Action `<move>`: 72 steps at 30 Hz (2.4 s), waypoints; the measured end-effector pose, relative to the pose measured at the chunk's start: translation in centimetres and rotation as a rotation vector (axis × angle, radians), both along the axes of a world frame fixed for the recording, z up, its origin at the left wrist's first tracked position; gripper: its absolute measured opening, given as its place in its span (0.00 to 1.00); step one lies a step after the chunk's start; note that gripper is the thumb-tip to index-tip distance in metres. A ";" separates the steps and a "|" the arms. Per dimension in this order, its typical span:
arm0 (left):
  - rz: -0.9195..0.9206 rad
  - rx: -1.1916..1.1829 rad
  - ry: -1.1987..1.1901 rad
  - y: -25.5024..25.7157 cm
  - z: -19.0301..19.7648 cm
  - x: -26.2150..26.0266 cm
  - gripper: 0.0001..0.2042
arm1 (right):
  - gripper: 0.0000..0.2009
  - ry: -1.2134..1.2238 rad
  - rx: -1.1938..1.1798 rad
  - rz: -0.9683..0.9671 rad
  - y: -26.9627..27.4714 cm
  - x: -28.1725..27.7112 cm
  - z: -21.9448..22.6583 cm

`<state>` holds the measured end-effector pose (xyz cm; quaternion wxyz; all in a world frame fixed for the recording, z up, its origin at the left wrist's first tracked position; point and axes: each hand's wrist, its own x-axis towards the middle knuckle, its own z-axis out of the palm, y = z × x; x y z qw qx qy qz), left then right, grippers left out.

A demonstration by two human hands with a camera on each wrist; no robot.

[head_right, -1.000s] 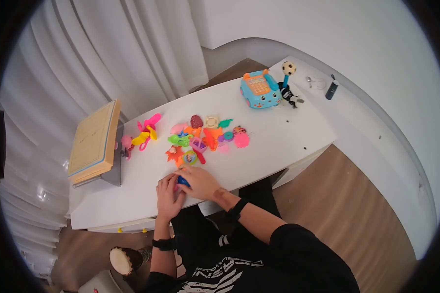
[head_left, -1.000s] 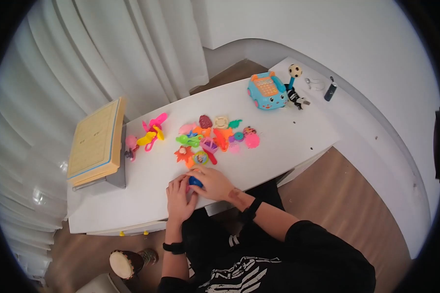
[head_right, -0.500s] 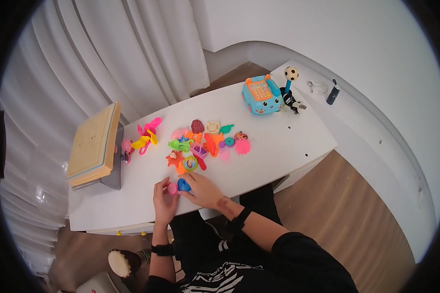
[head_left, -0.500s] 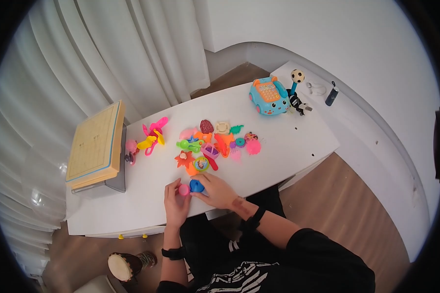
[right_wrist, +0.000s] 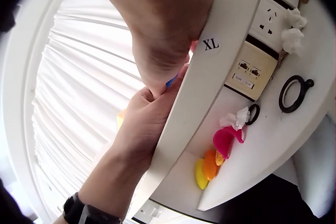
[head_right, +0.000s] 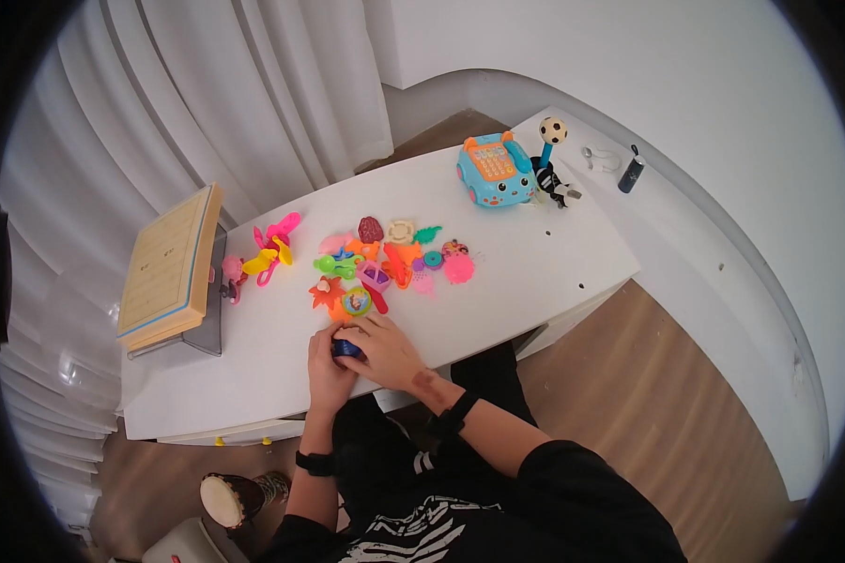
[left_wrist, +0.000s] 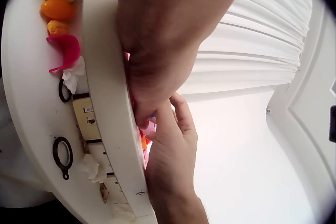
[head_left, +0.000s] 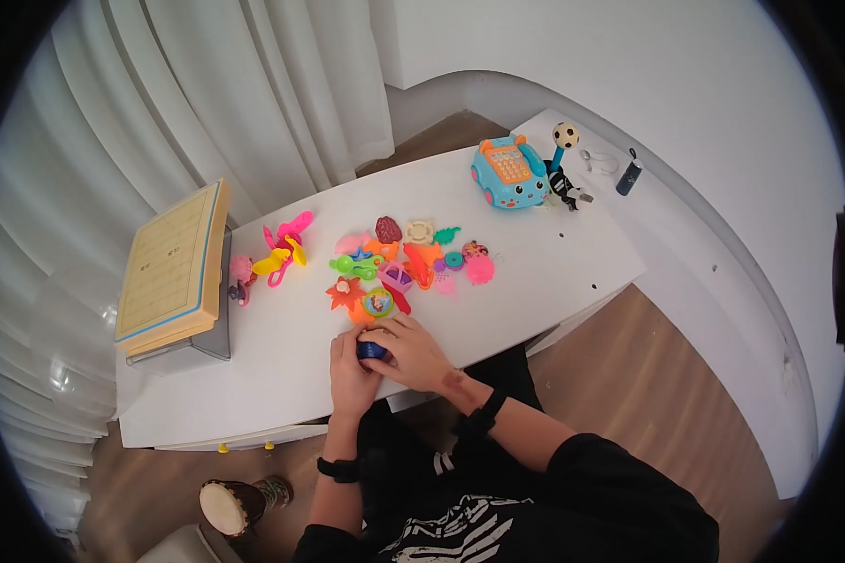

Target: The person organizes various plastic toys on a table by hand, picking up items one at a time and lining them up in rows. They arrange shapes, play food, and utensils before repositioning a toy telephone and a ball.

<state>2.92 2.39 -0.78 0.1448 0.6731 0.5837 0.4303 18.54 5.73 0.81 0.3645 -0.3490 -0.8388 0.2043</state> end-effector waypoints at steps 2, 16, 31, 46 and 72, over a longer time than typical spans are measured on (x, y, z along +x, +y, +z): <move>-0.040 0.030 0.057 0.1 -0.2 -0.3 0.29 | 0.19 0.015 0.015 -0.001 0.1 -0.2 -0.5; 0.039 -0.021 -0.034 -0.3 -0.1 0.0 0.30 | 0.21 0.034 -0.065 -0.027 -0.3 -0.3 -0.4; 0.026 -0.029 -0.162 -0.3 -0.1 -0.4 0.22 | 0.21 0.180 -0.200 -0.036 0.3 -0.5 -1.5; 0.033 -0.059 -0.324 0.3 -0.6 -0.7 0.13 | 0.19 0.112 -0.139 -0.052 -0.3 -0.3 -1.5; -0.013 -0.091 -0.379 0.1 -0.8 -1.0 0.14 | 0.21 0.087 -0.228 -0.052 -0.1 -0.1 -1.3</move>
